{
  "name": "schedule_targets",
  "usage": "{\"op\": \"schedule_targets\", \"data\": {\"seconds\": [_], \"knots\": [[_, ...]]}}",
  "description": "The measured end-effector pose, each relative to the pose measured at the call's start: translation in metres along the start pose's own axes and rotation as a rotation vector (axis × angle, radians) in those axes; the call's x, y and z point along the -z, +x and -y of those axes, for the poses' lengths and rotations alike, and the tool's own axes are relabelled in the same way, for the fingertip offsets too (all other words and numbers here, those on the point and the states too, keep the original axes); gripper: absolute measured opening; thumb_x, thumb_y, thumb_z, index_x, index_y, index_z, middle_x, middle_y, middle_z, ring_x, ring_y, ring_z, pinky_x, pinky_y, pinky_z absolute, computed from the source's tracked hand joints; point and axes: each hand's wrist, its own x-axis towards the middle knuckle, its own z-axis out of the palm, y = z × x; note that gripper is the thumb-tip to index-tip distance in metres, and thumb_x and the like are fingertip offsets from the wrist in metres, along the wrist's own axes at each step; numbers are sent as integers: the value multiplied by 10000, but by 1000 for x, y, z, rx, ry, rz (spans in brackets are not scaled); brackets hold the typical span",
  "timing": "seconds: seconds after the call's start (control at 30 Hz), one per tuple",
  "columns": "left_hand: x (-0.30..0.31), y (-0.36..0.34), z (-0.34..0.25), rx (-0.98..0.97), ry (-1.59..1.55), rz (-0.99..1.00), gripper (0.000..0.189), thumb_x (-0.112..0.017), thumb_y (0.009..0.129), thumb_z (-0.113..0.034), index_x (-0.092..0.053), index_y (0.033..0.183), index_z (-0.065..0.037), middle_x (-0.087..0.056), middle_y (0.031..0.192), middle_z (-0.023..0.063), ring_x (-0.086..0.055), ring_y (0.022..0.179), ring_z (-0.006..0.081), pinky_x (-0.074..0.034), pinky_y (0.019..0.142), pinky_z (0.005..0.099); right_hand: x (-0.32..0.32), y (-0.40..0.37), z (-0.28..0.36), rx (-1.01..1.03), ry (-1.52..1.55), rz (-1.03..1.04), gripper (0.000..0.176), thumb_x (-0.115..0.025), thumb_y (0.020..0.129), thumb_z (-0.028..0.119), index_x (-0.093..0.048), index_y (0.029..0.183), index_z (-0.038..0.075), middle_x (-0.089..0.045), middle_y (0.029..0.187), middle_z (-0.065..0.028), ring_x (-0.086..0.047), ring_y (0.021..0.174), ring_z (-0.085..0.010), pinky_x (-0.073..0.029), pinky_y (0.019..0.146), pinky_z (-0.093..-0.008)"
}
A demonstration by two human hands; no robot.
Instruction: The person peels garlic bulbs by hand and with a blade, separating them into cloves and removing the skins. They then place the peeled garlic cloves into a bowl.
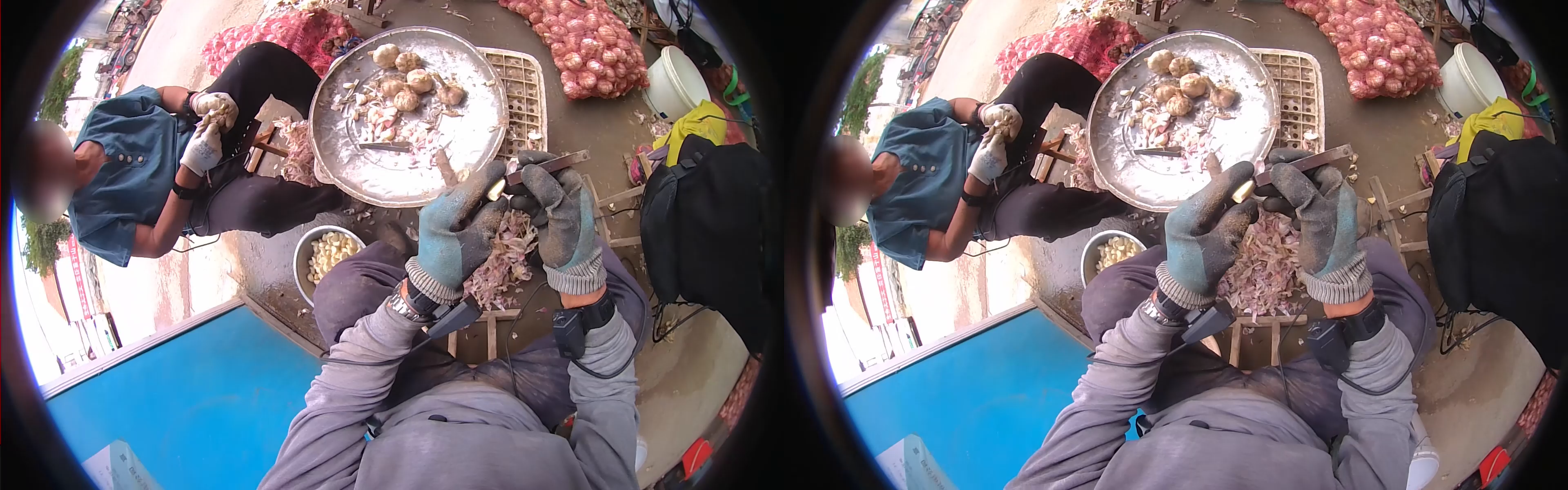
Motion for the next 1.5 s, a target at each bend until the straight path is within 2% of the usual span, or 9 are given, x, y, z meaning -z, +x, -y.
{"op": "schedule_targets", "data": {"seconds": [0.2, 0.33, 0.73, 0.9, 0.97, 1.03, 1.2, 1.3, 1.5], "knots": [[-6, -2, 2, 35, -58, 60, 511, -735, 872, 15, -581, 1360, 9, -673, 1249, 133, -622, 1108, 138, -512, 924, 281, 1, -3, 13, 58, -136, -28, 396, -732, 922, 226, -639, 1197, -43, -713, 1004, -109, -701, 877, -164, -594, 724, -260], [0, -5, -6, 166, -222, 164, 503, -642, 940, -15, -508, 1425, 14, -714, 1049, 110, -663, 967, 133, -510, 824, 260, 7, -1, 13, 106, -100, 17, 367, -723, 933, 212, -644, 1187, -40, -712, 990, -113, -702, 837, -168, -594, 714, -261], [-2, -6, -1, -10, -39, 142, 455, -610, 933, 56, -544, 1383, 43, -698, 1073, 98, -657, 924, 125, -526, 842, 269, 10, -2, 19, 5, -134, 102, 424, -698, 938, 308, -636, 1171, -41, -708, 940, -98, -684, 779, -138, -578, 694, -249], [-4, -9, 7, -240, 154, 27, 417, -614, 927, 77, -596, 1340, 24, -697, 1005, 77, -639, 866, 98, -521, 788, 253, 10, -6, 6, -96, 17, 1, 396, -686, 944, 298, -631, 1187, -9, -696, 960, -73, -700, 812, -154, -589, 703, -249], [-5, -8, 2, -76, 85, -28, 428, -628, 921, 74, -602, 1343, 7, -693, 937, 68, -626, 836, 92, -514, 751, 246, 11, -6, 4, -118, 76, 6, 388, -683, 946, 292, -631, 1192, -3, -691, 954, -69, -699, 818, -153, -588, 700, -247], [-7, -5, 6, -114, 90, -74, 452, -716, 875, -9, -632, 1317, -55, -702, 844, 125, -637, 726, 121, -512, 669, 278, 11, -6, 5, -140, 137, 13, 380, -679, 948, 286, -631, 1196, 3, -686, 949, -64, -697, 823, -153, -587, 696, -245], [-1, -2, -19, 82, 130, 42, 359, -722, 858, 35, -675, 1212, 2, -623, 819, -1, -539, 734, 59, -473, 673, 225, 22, -2, 7, -192, 239, 66, 336, -666, 948, 239, -642, 1182, -2, -684, 933, -74, -692, 800, -158, -591, 687, -245], [-4, -4, -9, 143, 56, 59, 360, -763, 839, 1, -680, 1189, 2, -585, 784, 0, -513, 712, 58, -458, 651, 225, 22, -2, 2, -217, 346, 63, 292, -650, 955, 196, -652, 1165, -6, -687, 926, -77, -693, 781, -166, -593, 681, -247], [-7, -5, -24, 24, 46, 86, 380, -816, 801, -26, -691, 1159, -2, -631, 807, 10, -549, 732, 56, -475, 677, 229, 22, -1, 2, -258, 572, 120, 228, -629, 967, 130, -665, 1150, -1, -697, 914, -77, -697, 759, -177, -594, 673, -256]]}}
